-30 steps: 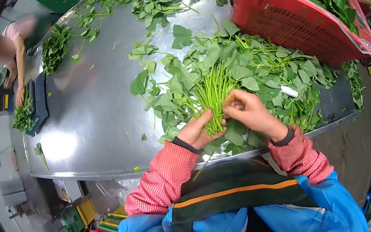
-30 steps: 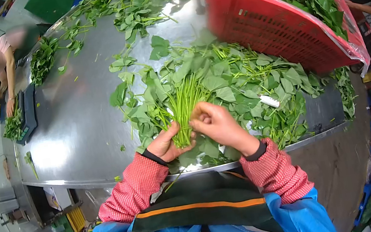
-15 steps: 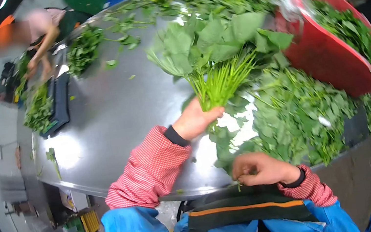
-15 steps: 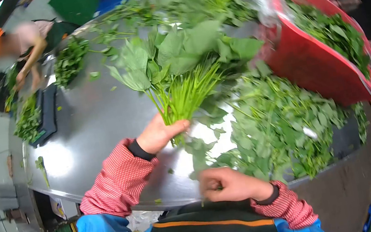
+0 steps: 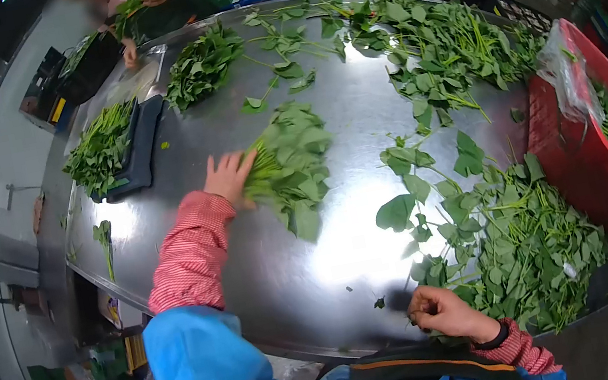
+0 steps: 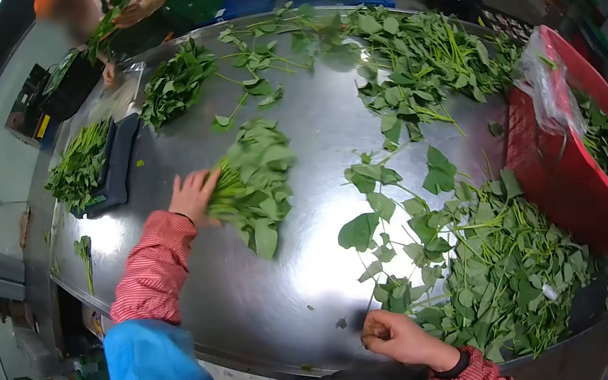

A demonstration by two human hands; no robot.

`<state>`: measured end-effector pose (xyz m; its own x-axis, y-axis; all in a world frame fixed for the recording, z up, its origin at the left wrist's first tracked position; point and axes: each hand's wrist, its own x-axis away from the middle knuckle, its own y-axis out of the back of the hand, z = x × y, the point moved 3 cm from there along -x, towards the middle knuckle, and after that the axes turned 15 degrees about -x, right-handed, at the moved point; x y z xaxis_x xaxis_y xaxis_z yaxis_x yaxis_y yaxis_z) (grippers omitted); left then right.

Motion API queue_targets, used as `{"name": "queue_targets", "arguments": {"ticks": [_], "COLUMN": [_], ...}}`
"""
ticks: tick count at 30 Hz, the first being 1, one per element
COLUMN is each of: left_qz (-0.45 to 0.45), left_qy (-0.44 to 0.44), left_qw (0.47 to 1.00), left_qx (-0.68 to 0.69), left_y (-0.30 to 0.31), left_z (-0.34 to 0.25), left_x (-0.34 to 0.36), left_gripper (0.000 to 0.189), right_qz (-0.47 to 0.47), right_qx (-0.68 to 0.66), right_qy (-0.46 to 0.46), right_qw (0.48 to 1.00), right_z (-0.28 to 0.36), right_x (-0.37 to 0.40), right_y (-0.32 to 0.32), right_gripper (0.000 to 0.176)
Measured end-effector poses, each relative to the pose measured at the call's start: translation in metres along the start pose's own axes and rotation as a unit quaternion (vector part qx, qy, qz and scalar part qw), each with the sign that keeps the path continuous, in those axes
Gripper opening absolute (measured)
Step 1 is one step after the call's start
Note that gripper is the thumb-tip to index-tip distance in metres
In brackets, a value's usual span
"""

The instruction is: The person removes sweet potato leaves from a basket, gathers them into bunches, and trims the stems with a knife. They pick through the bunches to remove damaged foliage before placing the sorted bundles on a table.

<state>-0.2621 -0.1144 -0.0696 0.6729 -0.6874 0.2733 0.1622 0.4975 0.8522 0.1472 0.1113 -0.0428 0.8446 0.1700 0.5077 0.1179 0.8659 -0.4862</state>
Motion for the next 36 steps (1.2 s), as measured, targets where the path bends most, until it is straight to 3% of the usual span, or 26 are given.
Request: {"name": "queue_targets", "arguments": {"ticks": [2,4,6,7,10,13,14,15,17,18,21,22,30,33,35,36], "left_qz": [0.031,0.063,0.078,0.084,-0.076,-0.31,-0.339,-0.324,-0.298,-0.256,-0.233,-0.245,-0.408,-0.473,-0.498,-0.496], "left_qy": [0.031,0.04,0.061,0.072,0.178,0.122,0.084,0.014,-0.085,-0.106,-0.166,-0.182,-0.303,-0.306,-0.284,-0.257], "left_qw": [0.997,0.991,0.991,0.991,0.974,0.917,0.903,0.894,0.88,0.882,0.839,0.833,0.76,0.753,0.764,0.783], "left_qx": [0.071,0.11,0.089,0.077,0.116,0.22,0.251,0.307,0.359,0.381,0.463,0.461,0.406,0.34,0.297,0.272], "left_y": [-0.03,-0.031,-0.021,-0.015,0.002,0.035,0.066,0.076,0.086,0.107,0.152,0.171,0.352,0.421,0.456,0.467], "left_z": [-0.003,-0.004,-0.002,-0.002,-0.005,-0.045,-0.075,-0.102,-0.161,-0.188,-0.254,-0.273,-0.409,-0.447,-0.471,-0.484], "left_x": [0.002,0.001,0.005,0.007,0.018,0.034,0.045,0.05,0.057,0.069,0.076,0.076,0.037,0.018,0.0,-0.011], "left_gripper": [0.129,0.134,0.124,0.119,0.091,0.066,0.054,0.054,0.049,0.046,0.037,0.037,0.049,0.057,0.069,0.075], "right_qz": [-0.022,-0.021,-0.015,0.0,0.052,0.004,-0.044,-0.064,-0.105,-0.089,-0.055,-0.075,-0.13,-0.147,-0.18,-0.22], "right_qx": [0.011,0.046,0.077,0.027,-0.116,-0.046,0.195,0.371,0.679,0.596,0.508,0.554,0.548,0.519,0.502,0.524], "right_qy": [-0.022,0.023,0.071,0.082,0.141,0.086,0.057,0.087,0.137,0.11,0.166,0.197,0.24,0.286,0.386,0.384], "right_qw": [0.999,0.998,0.994,0.996,0.982,0.995,0.978,0.922,0.713,0.791,0.844,0.805,0.791,0.791,0.753,0.728], "right_z": [-0.001,0.01,0.025,0.04,0.067,0.06,0.041,0.035,0.027,0.03,0.037,0.043,0.149,0.207,0.24,0.259], "right_x": [-0.005,-0.007,-0.005,-0.001,0.012,0.001,-0.009,-0.002,0.012,0.018,0.042,0.054,0.211,0.275,0.298,0.308], "right_y": [0.007,0.011,0.018,0.02,0.042,0.066,0.076,0.077,0.075,0.077,0.094,0.101,0.198,0.231,0.266,0.283], "right_gripper": [0.01,0.009,0.01,0.011,0.011,0.016,0.029,0.033,0.042,0.047,0.042,0.037,0.03,0.017,0.018,0.018]}}
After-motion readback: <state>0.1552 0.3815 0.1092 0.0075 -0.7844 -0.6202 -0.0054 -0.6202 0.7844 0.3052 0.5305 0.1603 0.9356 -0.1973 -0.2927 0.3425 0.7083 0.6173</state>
